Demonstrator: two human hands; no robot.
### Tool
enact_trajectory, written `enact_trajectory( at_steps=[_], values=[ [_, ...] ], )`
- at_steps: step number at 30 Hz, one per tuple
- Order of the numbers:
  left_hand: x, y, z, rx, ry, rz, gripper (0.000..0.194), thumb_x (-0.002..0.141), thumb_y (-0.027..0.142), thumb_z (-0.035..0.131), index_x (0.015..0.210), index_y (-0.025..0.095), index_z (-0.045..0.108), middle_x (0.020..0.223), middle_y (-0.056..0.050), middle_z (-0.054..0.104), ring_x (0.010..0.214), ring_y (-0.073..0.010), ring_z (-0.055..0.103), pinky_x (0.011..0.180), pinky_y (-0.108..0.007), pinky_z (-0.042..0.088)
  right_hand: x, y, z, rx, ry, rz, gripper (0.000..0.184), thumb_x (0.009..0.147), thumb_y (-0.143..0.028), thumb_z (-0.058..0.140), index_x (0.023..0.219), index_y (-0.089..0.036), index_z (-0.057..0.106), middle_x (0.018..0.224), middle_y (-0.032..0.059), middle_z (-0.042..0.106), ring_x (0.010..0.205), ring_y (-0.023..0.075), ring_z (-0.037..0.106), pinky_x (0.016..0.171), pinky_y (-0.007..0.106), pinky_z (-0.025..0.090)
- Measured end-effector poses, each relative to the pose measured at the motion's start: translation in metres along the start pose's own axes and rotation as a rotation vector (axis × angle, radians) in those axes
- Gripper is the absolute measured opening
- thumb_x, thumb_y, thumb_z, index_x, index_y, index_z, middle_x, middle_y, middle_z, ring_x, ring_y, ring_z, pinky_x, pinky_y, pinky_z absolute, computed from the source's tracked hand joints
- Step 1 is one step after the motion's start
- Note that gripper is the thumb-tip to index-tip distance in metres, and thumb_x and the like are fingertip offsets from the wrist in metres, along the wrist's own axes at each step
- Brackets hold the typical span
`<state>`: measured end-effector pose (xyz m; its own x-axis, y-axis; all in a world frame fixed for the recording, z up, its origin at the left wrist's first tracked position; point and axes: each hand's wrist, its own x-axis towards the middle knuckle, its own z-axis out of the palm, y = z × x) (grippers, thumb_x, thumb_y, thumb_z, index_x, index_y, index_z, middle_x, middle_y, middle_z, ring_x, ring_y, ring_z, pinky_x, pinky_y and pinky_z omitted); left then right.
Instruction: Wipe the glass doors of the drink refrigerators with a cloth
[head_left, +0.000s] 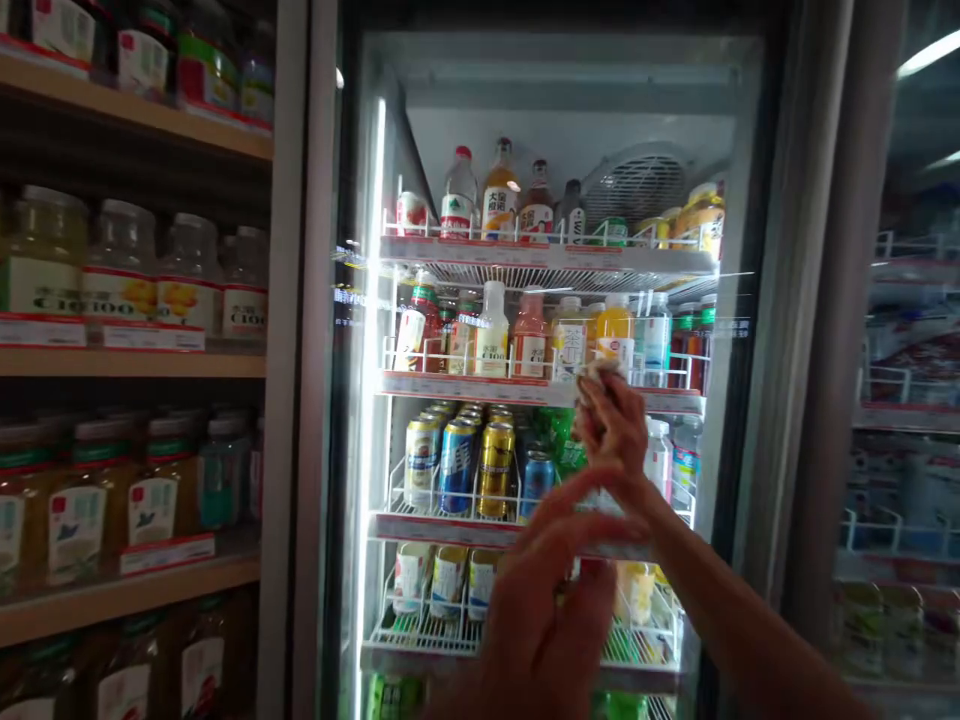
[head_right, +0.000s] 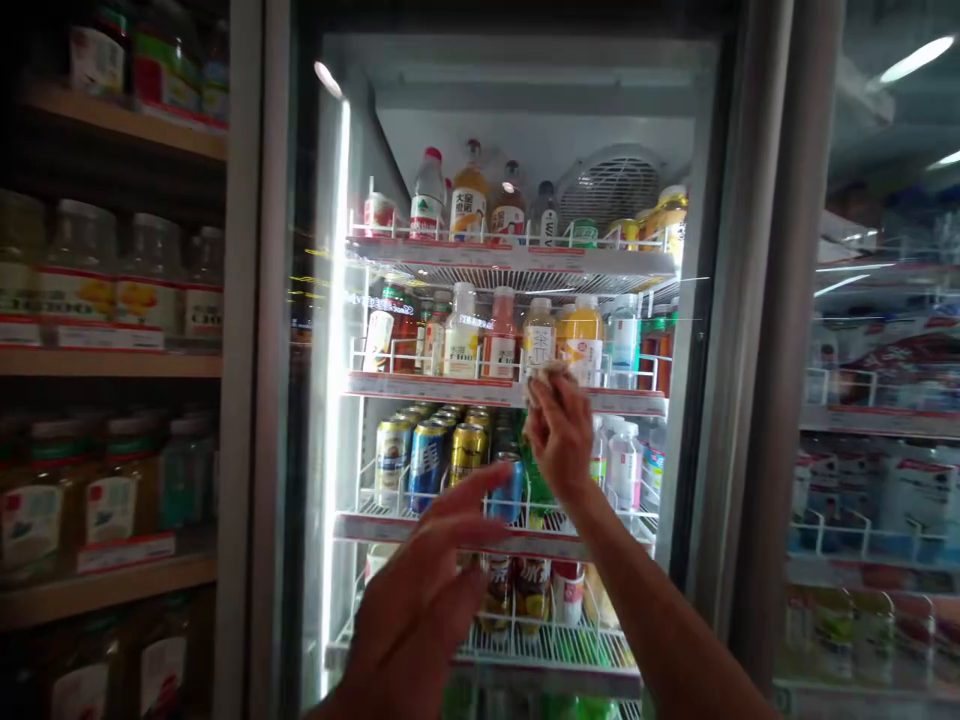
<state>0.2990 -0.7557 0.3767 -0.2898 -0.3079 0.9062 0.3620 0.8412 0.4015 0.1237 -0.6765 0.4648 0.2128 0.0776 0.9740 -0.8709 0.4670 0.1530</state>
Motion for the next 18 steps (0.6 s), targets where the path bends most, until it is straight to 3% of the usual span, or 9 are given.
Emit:
enact_trajectory(
  at_steps=[2,5,8,11,15,17,18],
  values=[
    [0.045,0.002,0.029,-0.009,-0.089,0.163,0.043,0.089,0.037,0.022,0.123,0.026,0.046,0.136,-0.002,0.043,0.131,-0.0174,0.032,0.103,-0.048,0.039,-0.010,-0.006,0.001,0.120,-0.062,-0.042,0.046,0.082,-0.017,0.049,0.127,-0.028,0.044,0.124,0.0057,0.052,0.120,0.0215,0.045,0.098,0.044,0.044],
    [0.091,-0.004,0.073,0.046,-0.061,0.408,0.044,0.091,0.027,0.025,0.133,0.017,0.032,0.142,-0.008,0.034,0.134,-0.0174,0.025,0.108,-0.043,0.034,-0.025,-0.005,-0.005,0.277,-0.085,-0.036,0.054,0.083,-0.014,0.046,0.133,-0.031,0.033,0.136,0.0037,0.042,0.128,0.0205,0.038,0.103,0.047,0.040],
    [0.105,-0.004,0.105,0.222,-0.046,0.486,0.048,0.091,0.031,0.030,0.136,0.014,0.028,0.144,-0.010,0.032,0.136,-0.0211,0.020,0.111,-0.048,0.024,-0.032,0.012,-0.021,0.295,-0.175,-0.065,0.062,0.080,-0.012,0.046,0.135,-0.032,0.026,0.144,0.0027,0.031,0.132,0.0206,0.032,0.104,0.047,0.039],
    [0.104,0.009,0.125,0.373,-0.006,0.538,0.047,0.091,0.034,0.029,0.134,0.015,0.033,0.145,-0.009,0.030,0.137,-0.0208,0.015,0.112,-0.047,0.018,-0.029,0.037,-0.041,0.291,-0.258,-0.147,0.066,0.078,-0.015,0.048,0.137,-0.030,0.023,0.147,0.0037,0.026,0.133,0.0229,0.029,0.103,0.049,0.038],
    [0.108,0.014,0.127,0.561,-0.058,0.700,0.042,0.093,0.027,0.021,0.128,0.024,0.043,0.144,0.002,0.033,0.137,-0.0173,0.014,0.113,-0.044,0.015,-0.010,0.073,-0.065,0.040,-0.033,-0.138,0.057,0.081,-0.022,0.045,0.136,-0.019,0.031,0.140,0.0126,0.036,0.131,0.0266,0.033,0.104,0.052,0.031],
    [0.118,0.001,0.110,0.647,-0.098,0.715,0.043,0.093,0.024,0.018,0.127,0.027,0.044,0.142,0.006,0.034,0.136,-0.0156,0.015,0.112,-0.044,0.014,-0.002,0.090,-0.071,-0.106,0.018,-0.069,0.055,0.083,-0.030,0.042,0.135,-0.011,0.034,0.138,0.0176,0.038,0.131,0.0283,0.031,0.104,0.053,0.027],
    [0.125,-0.007,0.096,0.684,-0.086,0.677,0.043,0.094,0.023,0.018,0.127,0.027,0.045,0.142,0.006,0.035,0.136,-0.0152,0.016,0.112,-0.044,0.014,-0.001,0.097,-0.071,-0.151,-0.029,-0.039,0.057,0.084,-0.034,0.040,0.134,-0.008,0.033,0.138,0.0188,0.037,0.132,0.0287,0.029,0.104,0.053,0.025]
  ],
)
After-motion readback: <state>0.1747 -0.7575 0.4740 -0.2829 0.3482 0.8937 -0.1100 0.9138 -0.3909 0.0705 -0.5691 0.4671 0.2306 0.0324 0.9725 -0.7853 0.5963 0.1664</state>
